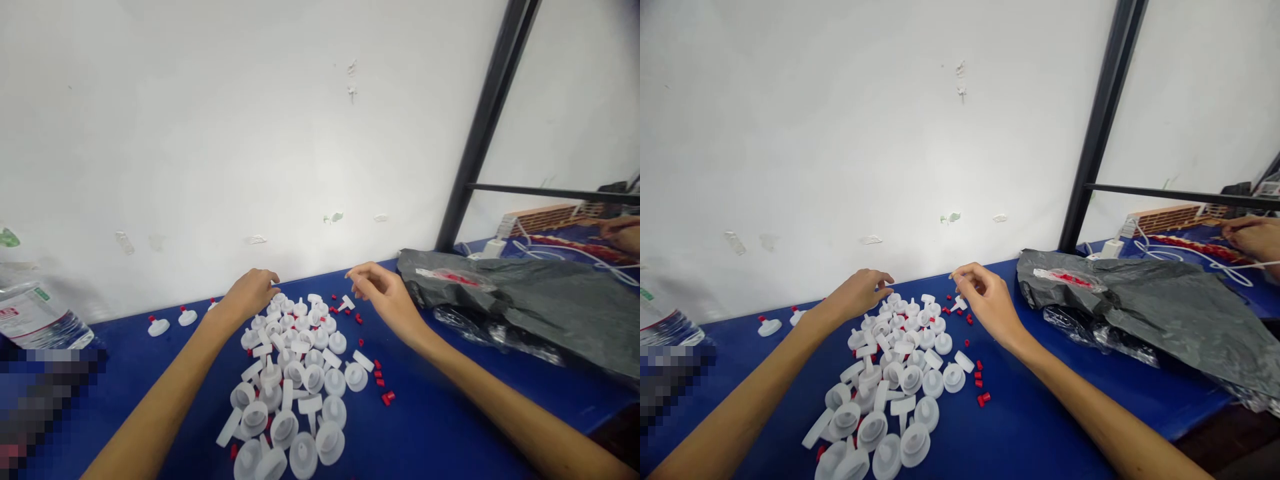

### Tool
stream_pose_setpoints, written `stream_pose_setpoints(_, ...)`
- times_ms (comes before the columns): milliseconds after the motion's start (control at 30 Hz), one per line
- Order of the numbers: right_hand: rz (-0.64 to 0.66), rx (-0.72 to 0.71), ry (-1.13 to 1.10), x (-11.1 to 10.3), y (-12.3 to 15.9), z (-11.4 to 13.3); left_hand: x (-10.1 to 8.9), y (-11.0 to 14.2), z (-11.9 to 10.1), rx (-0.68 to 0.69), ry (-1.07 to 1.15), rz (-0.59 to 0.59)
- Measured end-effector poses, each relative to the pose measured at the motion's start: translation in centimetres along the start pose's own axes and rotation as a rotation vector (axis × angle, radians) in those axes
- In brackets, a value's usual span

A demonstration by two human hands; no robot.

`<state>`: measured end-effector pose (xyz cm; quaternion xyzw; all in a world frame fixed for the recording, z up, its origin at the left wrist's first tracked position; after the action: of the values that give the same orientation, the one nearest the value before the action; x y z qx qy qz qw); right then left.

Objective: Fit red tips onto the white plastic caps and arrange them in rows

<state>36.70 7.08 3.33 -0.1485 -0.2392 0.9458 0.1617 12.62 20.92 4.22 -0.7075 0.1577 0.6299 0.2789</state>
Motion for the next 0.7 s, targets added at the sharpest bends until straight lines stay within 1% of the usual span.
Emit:
stream_pose_setpoints(100, 0.026, -0.003, 0.017, 0.4, 0.2, -0.3, 0.5, 0.1, -0.4, 0.002, 0.003, -0.003)
stream_pose_setpoints(167, 0.036, -0.011, 0.033, 0.5, 0.3, -0.5, 0.2, 0.2, -0.5, -0.007, -0.002, -0.025)
stream_pose_setpoints(233, 0.028, -0.016, 0.052, 0.5, 0.3, -0.6, -0.6, 0.4, -0.7, -0.023, -0.012, -0.064)
stream_pose_setpoints(333, 0.014, -0.032, 0.081, 0.5, 0.5, -0.5, -2.6, 0.6, -1.6, -0.047, 0.023, -0.143)
stream_pose_setpoints(433, 0.038, -0.085, 0.08, 0.9, 0.9, 0.4, -4.8, 1.2, -4.0, -0.013, 0.228, -0.209)
stream_pose_setpoints(533, 0.075, -0.13, 0.031, 1.5, 1.4, 1.4, -6.3, 2.0, -7.7, 0.083, 0.456, -0.213)
stream_pose_setpoints(633, 0.04, -0.165, 0.015, 1.6, 1.6, 1.9, -6.7, 2.6, -10.7, 0.14, 0.611, -0.197)
stream_pose_setpoints(700, -0.008, -0.179, 0.03, 1.2, 1.5, 2.0, -6.4, 2.7, -11.6, 0.123, 0.685, -0.199)
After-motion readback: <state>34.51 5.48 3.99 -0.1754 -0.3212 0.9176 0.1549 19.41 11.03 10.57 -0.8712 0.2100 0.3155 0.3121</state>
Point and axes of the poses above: each hand's wrist, its own y-axis away from the middle knuckle, its own x-axis out of the palm, z = x × y, the point moved 4 cm from there along -y, towards the middle knuckle, and after that the axes turned 3 degrees about -z, right-handed, at the moved point
